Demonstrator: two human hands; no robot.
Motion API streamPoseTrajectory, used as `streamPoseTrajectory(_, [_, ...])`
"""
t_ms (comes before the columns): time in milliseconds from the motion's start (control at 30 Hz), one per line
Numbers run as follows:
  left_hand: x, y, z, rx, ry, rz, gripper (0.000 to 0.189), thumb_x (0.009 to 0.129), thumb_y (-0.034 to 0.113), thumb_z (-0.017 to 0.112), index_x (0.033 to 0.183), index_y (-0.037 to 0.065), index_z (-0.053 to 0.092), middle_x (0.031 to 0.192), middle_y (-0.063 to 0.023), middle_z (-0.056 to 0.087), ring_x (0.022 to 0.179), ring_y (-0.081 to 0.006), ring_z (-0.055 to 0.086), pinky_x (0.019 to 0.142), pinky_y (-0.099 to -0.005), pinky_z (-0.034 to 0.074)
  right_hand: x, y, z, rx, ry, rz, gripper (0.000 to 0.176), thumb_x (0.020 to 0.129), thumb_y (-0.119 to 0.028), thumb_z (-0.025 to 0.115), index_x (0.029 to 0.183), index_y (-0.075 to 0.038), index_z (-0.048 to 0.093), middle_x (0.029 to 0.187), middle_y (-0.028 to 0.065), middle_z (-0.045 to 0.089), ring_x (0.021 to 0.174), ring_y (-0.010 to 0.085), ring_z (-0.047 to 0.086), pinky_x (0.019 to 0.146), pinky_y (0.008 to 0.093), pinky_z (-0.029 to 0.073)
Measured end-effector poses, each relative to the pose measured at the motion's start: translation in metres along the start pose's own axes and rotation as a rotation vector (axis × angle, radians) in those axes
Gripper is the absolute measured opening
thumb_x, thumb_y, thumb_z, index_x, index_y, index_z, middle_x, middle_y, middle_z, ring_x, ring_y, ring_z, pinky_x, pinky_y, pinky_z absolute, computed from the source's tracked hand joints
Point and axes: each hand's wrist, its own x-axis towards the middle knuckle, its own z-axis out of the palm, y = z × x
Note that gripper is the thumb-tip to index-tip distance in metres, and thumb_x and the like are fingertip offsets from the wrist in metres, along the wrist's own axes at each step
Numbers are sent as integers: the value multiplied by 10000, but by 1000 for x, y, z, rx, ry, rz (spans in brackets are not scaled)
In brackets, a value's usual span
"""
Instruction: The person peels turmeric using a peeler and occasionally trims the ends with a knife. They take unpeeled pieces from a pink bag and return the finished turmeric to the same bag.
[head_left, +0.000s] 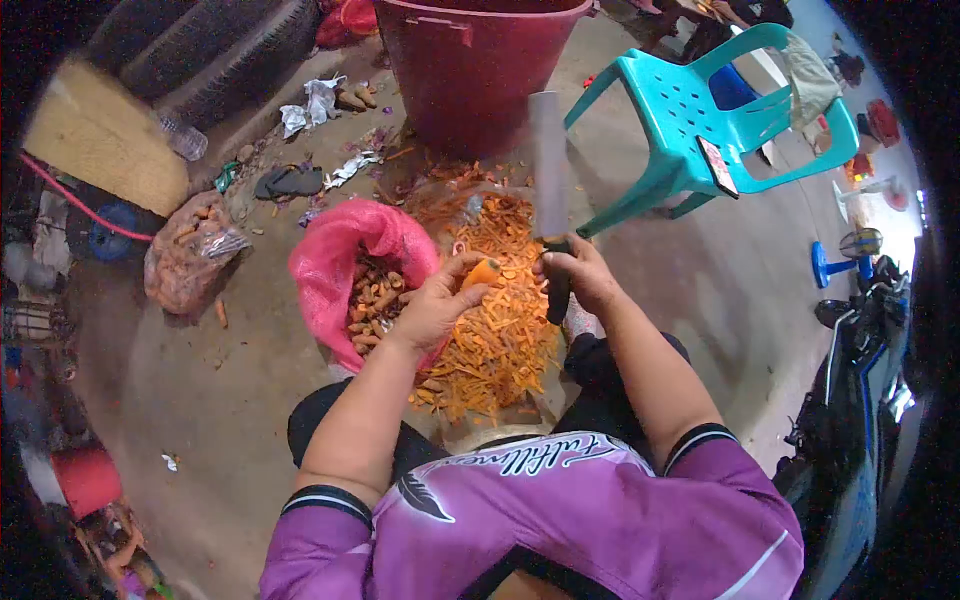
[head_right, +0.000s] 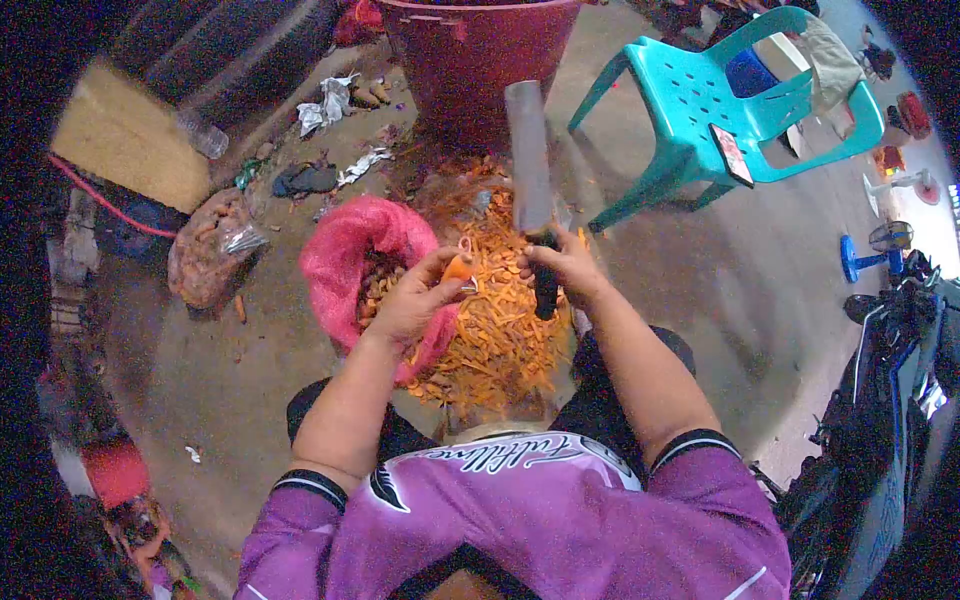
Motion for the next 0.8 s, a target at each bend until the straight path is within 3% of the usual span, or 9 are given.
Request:
streamPoseTrajectory(67, [-3, 0, 6, 96, -29, 16, 384, 810, 93, 513, 1171, 91, 381, 1034, -31, 484, 890, -113, 483, 750, -267, 414, -17, -17, 6, -146, 35, -187, 242, 810, -172, 508, 965, -22, 399, 605, 58, 509, 422, 126, 475, 393, 238, 403])
streamPoseTrajectory(167, [-5, 0, 9, 139, -28, 9, 363, 820, 107, 503, 1162, 88, 385, 1034, -27, 478, 886, -102, 473, 756, -262, 409, -19, -17, 5, -191, 39, -199, 258, 833, -167, 470, 1024, -32, 360, 624, 73, 526, 432, 124, 491, 398, 229, 408])
streamPoseTrajectory(233, [-2, -4, 15, 105, -6, 35, 344, 826, 118, 495, 1153, 89, 391, 1024, -27, 481, 879, -96, 469, 767, -250, 398, -18, -12, 7, -23, -80, -129, 199, 829, -155, 468, 984, -43, 416, 644, 72, 537, 494, 132, 531, 427, 241, 433])
streamPoseTrajectory(333, [5, -17, 10, 212, 22, 3, 317, 836, 135, 483, 1119, 40, 378, 902, -3, 468, 763, -59, 451, 653, -191, 388, -5, 1, 15, 156, -159, 74, 173, 807, -146, 480, 929, -24, 477, 702, 94, 542, 586, 158, 562, 496, 248, 464])
streamPoseTrajectory(433, [14, -16, 5, 452, 15, 28, 298, 842, 150, 477, 1103, 36, 390, 885, -2, 474, 740, -57, 455, 624, -186, 392, 8, 7, 18, 114, -185, 213, 225, 787, -181, 509, 937, -13, 495, 714, 84, 534, 576, 146, 538, 521, 240, 459])
streamPoseTrajectory(533, [22, -22, -1, 296, 34, -28, 258, 841, 141, 479, 1062, 25, 417, 866, -1, 481, 729, -59, 453, 626, -184, 390, 20, 9, 16, -57, -107, 183, 264, 775, -228, 541, 930, -18, 499, 695, 62, 522, 547, 124, 510, 497, 241, 440])
streamPoseTrajectory(633, [28, -23, -4, 263, 61, -77, 272, 811, 136, 528, 1038, 17, 436, 873, -6, 493, 738, -61, 458, 640, -194, 396, 30, 11, 13, -308, -138, 85, 321, 750, -260, 585, 932, -10, 498, 679, 43, 516, 540, 97, 489, 473, 233, 414])
streamPoseTrajectory(733, [29, -19, 0, 402, 22, -109, 376, 769, 102, 574, 1096, 1, 419, 986, -31, 497, 909, -94, 470, 786, -230, 386, 30, 4, 18, -192, -177, 18, 405, 666, -249, 681, 923, 7, 503, 657, 37, 520, 532, 85, 484, 459, 229, 400])
streamPoseTrajectory(800, [30, -17, 1, 446, 17, -98, 381, 738, 99, 611, 1068, 5, 445, 947, -23, 514, 853, -89, 489, 741, -226, 405, 28, -3, 22, -308, -143, 19, 495, 573, -285, 749, 901, 5, 516, 654, 36, 527, 535, 93, 490, 460, 232, 403])
